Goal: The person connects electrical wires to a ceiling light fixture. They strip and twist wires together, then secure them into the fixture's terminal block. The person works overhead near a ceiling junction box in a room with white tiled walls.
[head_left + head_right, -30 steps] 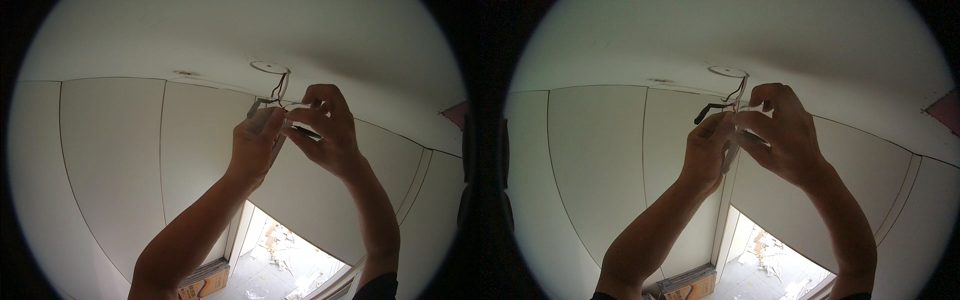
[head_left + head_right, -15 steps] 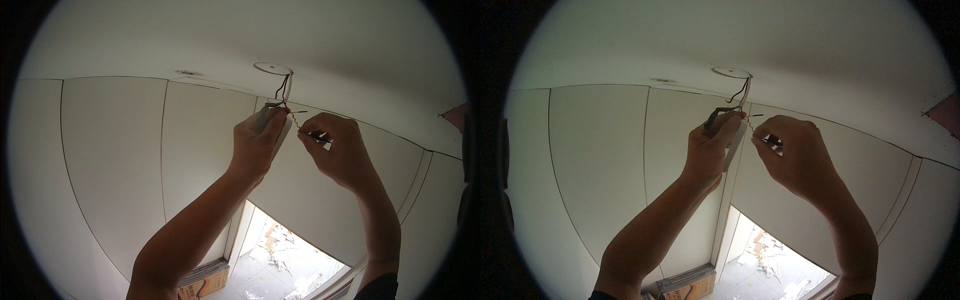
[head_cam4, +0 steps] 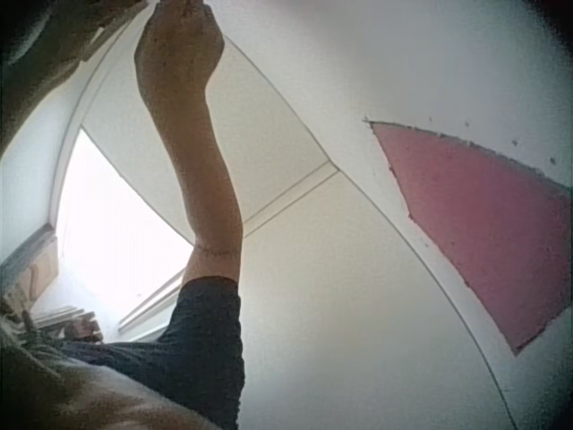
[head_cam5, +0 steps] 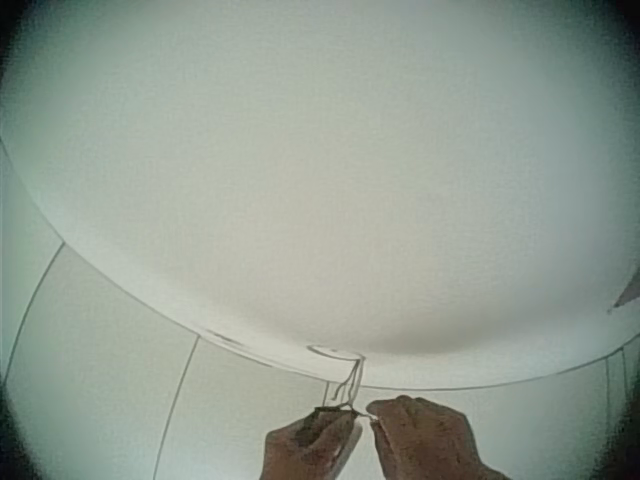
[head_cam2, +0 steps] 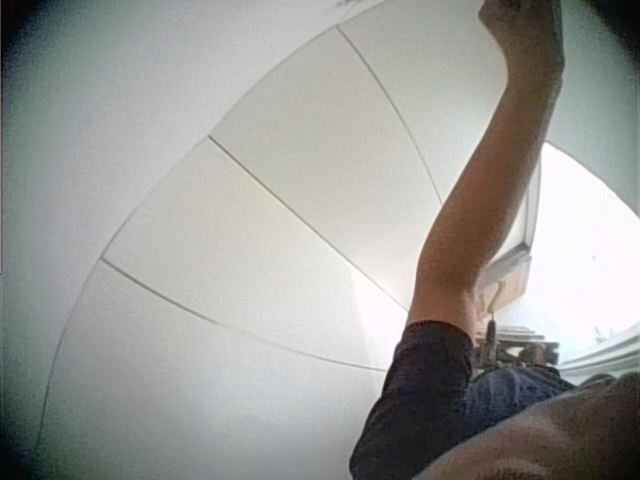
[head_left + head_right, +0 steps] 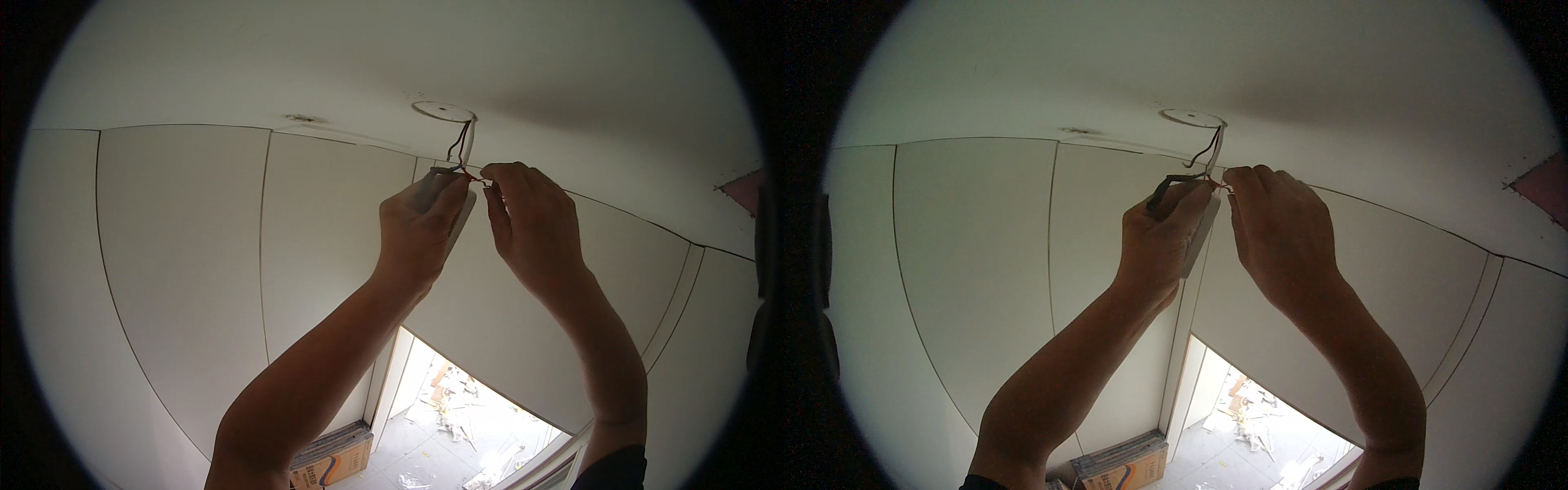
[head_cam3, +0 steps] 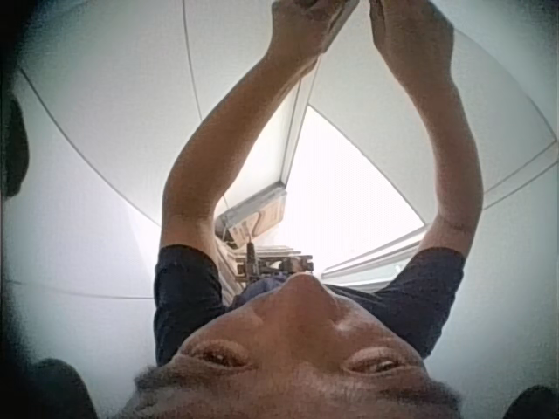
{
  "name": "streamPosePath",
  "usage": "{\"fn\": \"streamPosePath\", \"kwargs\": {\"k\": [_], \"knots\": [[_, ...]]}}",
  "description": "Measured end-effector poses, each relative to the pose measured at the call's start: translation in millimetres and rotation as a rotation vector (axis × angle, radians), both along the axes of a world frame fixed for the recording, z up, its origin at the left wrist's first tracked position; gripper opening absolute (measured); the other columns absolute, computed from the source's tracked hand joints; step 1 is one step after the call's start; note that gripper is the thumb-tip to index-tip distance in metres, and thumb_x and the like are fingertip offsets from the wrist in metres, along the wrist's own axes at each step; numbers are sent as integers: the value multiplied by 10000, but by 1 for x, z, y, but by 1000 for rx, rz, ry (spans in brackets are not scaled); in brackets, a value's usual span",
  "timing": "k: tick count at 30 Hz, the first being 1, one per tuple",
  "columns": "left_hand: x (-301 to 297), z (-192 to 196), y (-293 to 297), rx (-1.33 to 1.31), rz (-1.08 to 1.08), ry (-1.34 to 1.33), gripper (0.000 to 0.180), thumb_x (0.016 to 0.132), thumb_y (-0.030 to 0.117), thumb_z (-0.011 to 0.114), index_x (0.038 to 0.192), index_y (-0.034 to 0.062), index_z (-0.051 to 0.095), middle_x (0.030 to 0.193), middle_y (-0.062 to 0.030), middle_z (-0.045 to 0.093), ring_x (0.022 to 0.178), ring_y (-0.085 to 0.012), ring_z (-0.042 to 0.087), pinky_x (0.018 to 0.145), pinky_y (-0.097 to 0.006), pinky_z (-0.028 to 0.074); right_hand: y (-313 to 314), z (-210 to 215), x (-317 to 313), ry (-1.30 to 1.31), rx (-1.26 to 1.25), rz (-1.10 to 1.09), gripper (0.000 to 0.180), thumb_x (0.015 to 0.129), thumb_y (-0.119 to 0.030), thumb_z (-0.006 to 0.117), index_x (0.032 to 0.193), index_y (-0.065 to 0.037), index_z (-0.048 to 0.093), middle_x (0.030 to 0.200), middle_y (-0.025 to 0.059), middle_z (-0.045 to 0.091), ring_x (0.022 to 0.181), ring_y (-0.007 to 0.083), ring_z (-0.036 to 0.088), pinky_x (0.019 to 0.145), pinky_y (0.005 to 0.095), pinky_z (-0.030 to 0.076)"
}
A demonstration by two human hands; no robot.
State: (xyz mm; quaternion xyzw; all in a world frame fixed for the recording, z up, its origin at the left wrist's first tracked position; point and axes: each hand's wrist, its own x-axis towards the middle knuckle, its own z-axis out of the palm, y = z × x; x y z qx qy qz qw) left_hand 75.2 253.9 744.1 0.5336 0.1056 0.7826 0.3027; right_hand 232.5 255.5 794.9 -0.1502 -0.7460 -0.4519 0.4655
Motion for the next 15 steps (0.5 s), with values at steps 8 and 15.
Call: {"fn": "streamPosePath", "kwargs": {"k": [8,15], "knots": [[1,1,2,-11,2,-5,157,1013,184,739,1022,29,762,784,62,561,696,-44,468,626,-268,375,12,1,-1,-13,77,85,144,980,-75,722,1085,-39,629,931,123,679,796,275,672,691,427,538],[4,3,-2,-48,75,41,209,1012,185,740,1113,6,780,869,-1,679,770,-66,576,677,-262,443,15,-2,2,-51,102,76,182,946,-30,731,1097,-38,631,956,125,683,839,281,698,701,411,578]]}}
